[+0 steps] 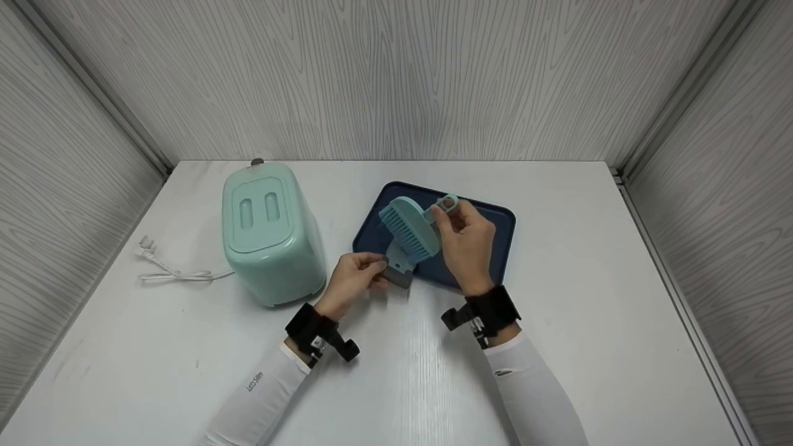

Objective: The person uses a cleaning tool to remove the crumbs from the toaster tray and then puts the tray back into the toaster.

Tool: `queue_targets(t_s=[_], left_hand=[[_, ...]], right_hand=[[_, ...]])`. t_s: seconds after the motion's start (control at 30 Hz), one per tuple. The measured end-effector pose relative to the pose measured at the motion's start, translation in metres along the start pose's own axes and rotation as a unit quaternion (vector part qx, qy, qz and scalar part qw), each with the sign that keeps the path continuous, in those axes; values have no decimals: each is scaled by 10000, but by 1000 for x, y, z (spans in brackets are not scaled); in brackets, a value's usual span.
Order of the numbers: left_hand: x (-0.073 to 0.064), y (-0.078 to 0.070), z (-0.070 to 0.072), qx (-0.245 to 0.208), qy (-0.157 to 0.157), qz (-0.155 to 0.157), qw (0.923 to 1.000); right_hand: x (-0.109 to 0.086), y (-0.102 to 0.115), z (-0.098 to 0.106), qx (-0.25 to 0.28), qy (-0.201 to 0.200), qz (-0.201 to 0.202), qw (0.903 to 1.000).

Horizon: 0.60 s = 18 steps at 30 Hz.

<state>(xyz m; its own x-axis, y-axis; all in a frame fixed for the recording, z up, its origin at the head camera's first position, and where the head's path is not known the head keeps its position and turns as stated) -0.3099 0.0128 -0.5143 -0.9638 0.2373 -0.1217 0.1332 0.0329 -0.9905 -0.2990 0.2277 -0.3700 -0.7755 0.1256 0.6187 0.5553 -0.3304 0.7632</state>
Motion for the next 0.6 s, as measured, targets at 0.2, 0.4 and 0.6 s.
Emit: queue_targets(t_s=[0.2,0.4,0.6], left_hand=[[0,0,0,78,-23,30,10000],[0,-1,0,54,-2,-14,10000],[2,0,1,86,-19,-5,10000]], right_hand=[[3,3,-8,-244,237,189,9992],[5,8,-16,-494,483,529,9962],[4,10,-21,-587,613,724,9938]])
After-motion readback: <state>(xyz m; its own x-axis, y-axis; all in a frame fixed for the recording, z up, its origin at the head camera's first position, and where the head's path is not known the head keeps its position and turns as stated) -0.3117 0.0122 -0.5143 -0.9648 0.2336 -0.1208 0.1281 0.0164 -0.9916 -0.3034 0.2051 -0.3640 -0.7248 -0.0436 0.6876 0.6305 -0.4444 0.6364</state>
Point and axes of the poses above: each hand's wrist, its own x-axis towards the middle knuckle, its own z-axis out of the back of the hand, y = z × x, the point moved 10 cm from there along x, towards the middle knuckle, and after that the axes turned 5 degrees about y, right-handed, at the moved point
